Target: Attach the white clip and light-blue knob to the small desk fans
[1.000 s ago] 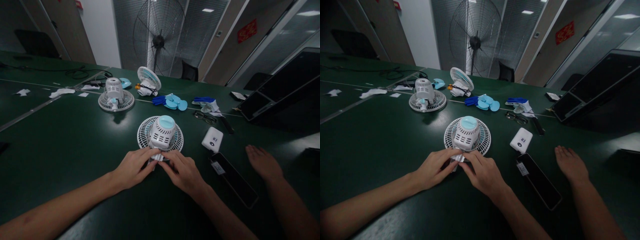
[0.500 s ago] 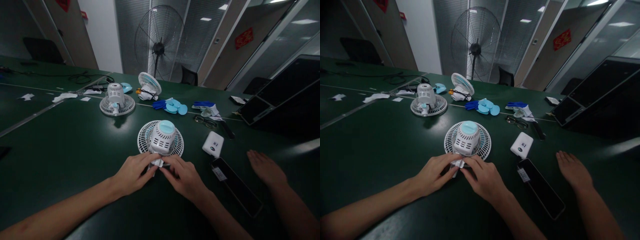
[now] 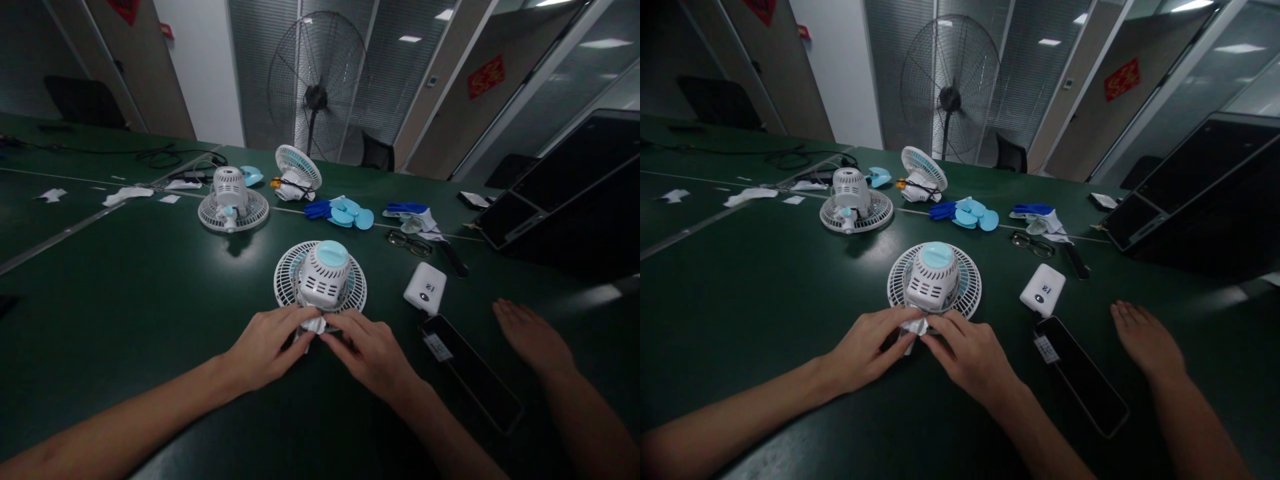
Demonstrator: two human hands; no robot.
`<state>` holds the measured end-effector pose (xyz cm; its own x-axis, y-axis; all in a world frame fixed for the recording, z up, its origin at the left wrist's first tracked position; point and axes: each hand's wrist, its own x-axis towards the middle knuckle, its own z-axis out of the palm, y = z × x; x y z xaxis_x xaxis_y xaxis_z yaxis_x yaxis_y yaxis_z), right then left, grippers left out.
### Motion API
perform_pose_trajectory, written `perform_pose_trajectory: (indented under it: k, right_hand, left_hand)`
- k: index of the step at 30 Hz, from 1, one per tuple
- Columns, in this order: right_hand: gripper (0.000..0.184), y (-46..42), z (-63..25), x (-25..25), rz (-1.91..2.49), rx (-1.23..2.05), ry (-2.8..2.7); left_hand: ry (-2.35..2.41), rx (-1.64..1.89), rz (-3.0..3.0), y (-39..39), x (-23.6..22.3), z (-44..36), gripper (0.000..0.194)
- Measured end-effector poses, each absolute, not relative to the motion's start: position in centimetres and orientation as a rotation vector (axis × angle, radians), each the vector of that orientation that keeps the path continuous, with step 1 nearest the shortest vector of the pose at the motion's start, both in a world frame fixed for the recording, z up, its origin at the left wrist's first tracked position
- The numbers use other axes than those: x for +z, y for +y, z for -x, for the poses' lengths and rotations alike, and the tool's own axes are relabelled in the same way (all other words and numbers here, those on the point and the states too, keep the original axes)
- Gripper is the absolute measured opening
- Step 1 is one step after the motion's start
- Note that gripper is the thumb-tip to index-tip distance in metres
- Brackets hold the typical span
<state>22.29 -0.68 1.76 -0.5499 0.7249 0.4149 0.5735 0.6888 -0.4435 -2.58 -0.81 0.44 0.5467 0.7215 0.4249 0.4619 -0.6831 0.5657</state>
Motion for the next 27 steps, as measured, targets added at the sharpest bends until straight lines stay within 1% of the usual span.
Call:
perform_pose_trajectory:
  k: [3,6,8,11,12,13,14,15,16,17,19,21,24,27]
  right_hand:
    - [0.024,-0.4,-22.6,1.7,0.923,0.207,-2.385]
    - [0.026,-0.5,-21.8,1.7,0.966,0.330,-2.322]
    - [0.030,-0.7,-21.0,1.6,1.070,0.596,-2.175]
    - [0.044,-0.8,-19.9,1.4,1.249,1.186,-1.830]
    - [0.047,-0.8,-19.8,1.4,1.280,1.335,-1.743]
    - [0.048,-0.7,-19.8,1.4,1.290,1.414,-1.706]
    - [0.045,-0.7,-20.0,1.6,1.289,1.397,-1.724]
    - [0.039,-0.6,-20.3,1.7,1.275,1.292,-1.794]
    - [0.031,-0.6,-20.7,1.9,1.245,1.126,-1.891]
    - [0.023,-0.5,-21.2,2.1,1.203,0.888,-2.005]
    - [0.029,-0.3,-22.0,2.2,1.025,0.539,-2.274]
    - [0.028,-0.2,-22.5,2.2,0.922,0.316,-2.380]
    - [0.022,0.0,-22.3,2.0,0.911,0.242,-2.379]
    - [0.021,-0.3,-21.3,1.9,0.973,0.431,-2.286]
  left_hand:
    - [0.960,0.934,-2.394,-0.8,0.5,2.5,0.034]
    - [0.971,0.917,-2.390,-0.8,0.6,2.5,0.032]
    - [0.983,0.897,-2.390,-0.8,0.7,2.5,0.030]
    - [0.984,0.890,-2.384,-0.8,0.6,2.4,0.030]
    - [0.980,0.892,-2.385,-0.8,0.6,2.4,0.030]
    - [0.976,0.894,-2.390,-0.8,0.6,2.4,0.030]
    - [0.976,0.894,-2.395,-0.8,0.5,2.4,0.030]
    - [0.979,0.893,-2.398,-0.8,0.5,2.4,0.030]
    - [0.982,0.889,-2.399,-0.8,0.5,2.4,0.030]
    - [0.983,0.891,-2.397,-0.8,0.5,2.4,0.030]
    - [0.978,0.903,-2.394,-0.8,0.5,2.4,0.032]
    - [0.975,0.919,-2.394,-0.8,0.6,2.5,0.033]
    - [0.976,0.930,-2.390,-0.8,0.7,2.5,0.032]
    - [0.978,0.914,-2.393,-0.8,0.8,2.5,0.030]
